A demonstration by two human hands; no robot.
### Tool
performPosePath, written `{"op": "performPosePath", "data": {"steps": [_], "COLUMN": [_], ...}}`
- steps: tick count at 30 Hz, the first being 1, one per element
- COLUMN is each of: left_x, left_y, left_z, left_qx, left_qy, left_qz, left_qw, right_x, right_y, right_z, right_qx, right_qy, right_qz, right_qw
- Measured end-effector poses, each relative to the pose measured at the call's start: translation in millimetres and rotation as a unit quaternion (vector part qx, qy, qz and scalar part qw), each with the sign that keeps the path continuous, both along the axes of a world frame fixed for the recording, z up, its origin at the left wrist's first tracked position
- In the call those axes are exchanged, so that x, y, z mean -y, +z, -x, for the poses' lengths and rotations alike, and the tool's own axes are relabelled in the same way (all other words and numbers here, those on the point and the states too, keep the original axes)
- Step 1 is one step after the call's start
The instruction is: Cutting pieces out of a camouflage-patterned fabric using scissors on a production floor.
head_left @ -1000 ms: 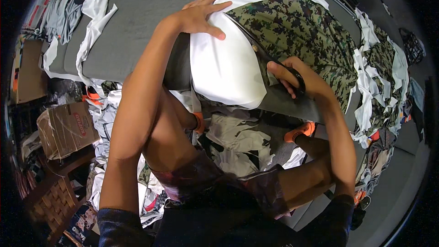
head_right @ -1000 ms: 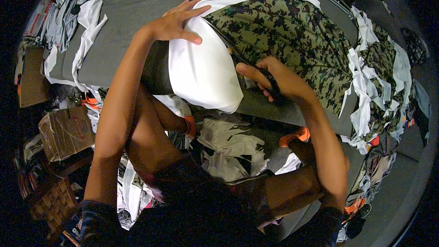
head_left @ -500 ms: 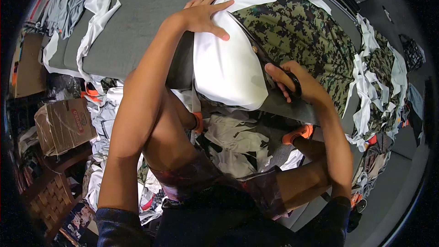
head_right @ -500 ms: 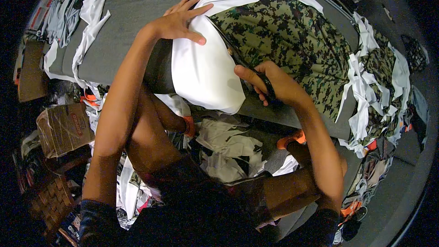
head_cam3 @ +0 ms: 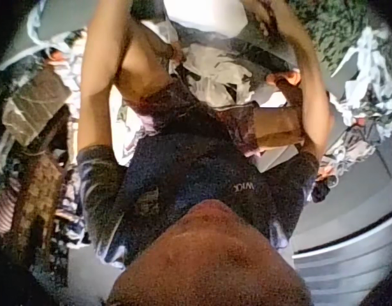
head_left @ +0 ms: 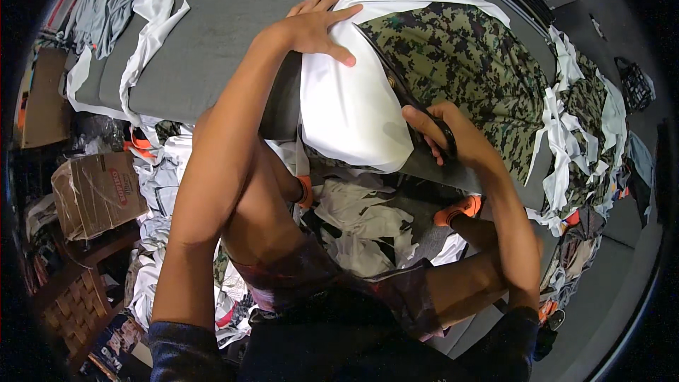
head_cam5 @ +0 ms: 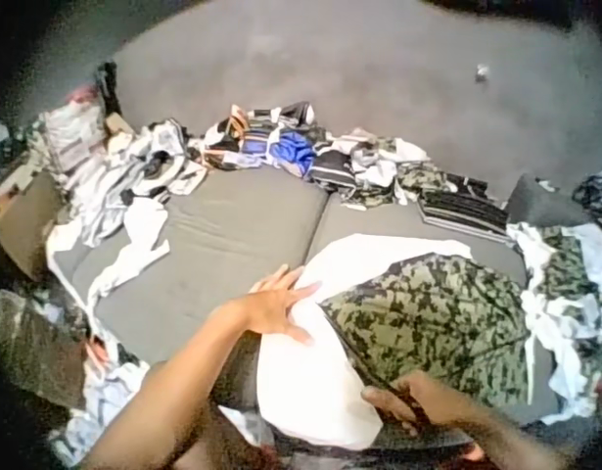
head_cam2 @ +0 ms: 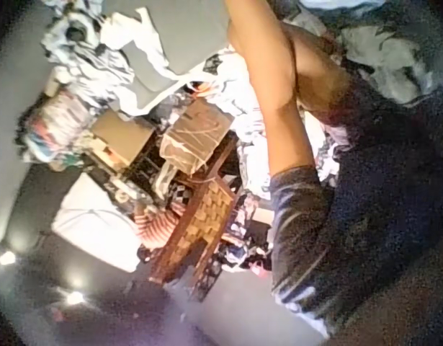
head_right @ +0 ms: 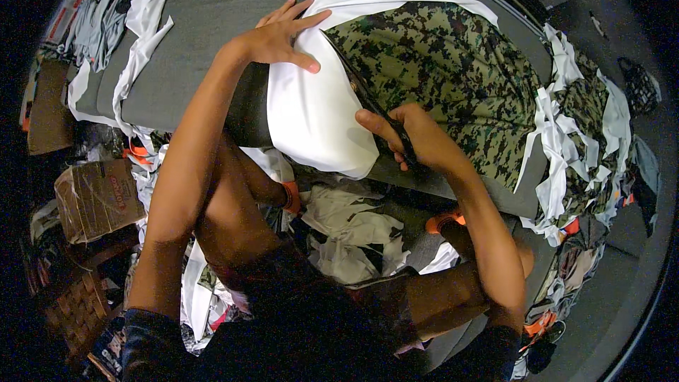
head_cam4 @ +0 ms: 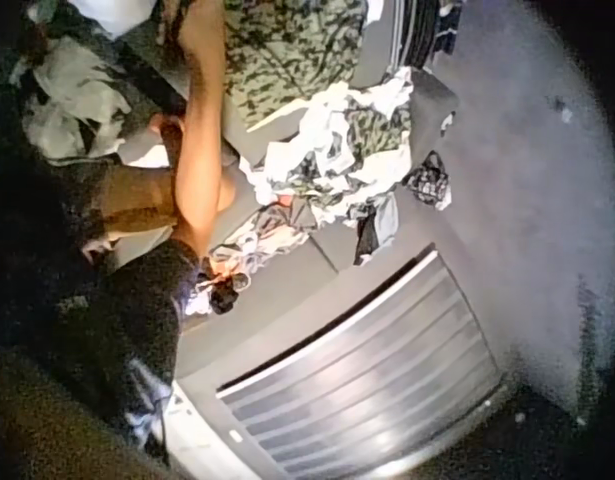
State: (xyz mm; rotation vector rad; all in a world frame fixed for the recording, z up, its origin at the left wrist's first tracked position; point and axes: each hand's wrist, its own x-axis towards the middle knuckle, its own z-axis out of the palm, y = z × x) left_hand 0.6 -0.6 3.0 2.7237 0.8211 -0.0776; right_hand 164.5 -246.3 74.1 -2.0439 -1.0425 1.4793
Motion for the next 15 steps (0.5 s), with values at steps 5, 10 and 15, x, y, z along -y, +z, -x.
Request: {"op": "performPosePath", "data": {"steps": [5, 10, 15], "left_x": [1, -4, -12], "left_y": [3, -2, -12], "left_z": [-1, -2, -2], "left_qx": [-0.007, 0.01, 0.074], "left_qy": [0.011, 0.024, 0.093], "left_qz": [0.013, 0.008, -0.028], "left_qw": [1.0, 1.0, 0.993], "right_x": [-1, 2, 6], "right_y": [-3, -1, -6], "right_z": [-2, -3, -13], "right_qx": [-0.007, 0.006, -0.057], "right_qy": [0.01, 0.028, 0.039], "right_qz": [-0.008, -0.001, -0.015], "right_qw": [1.0, 1.0, 0.998]}}
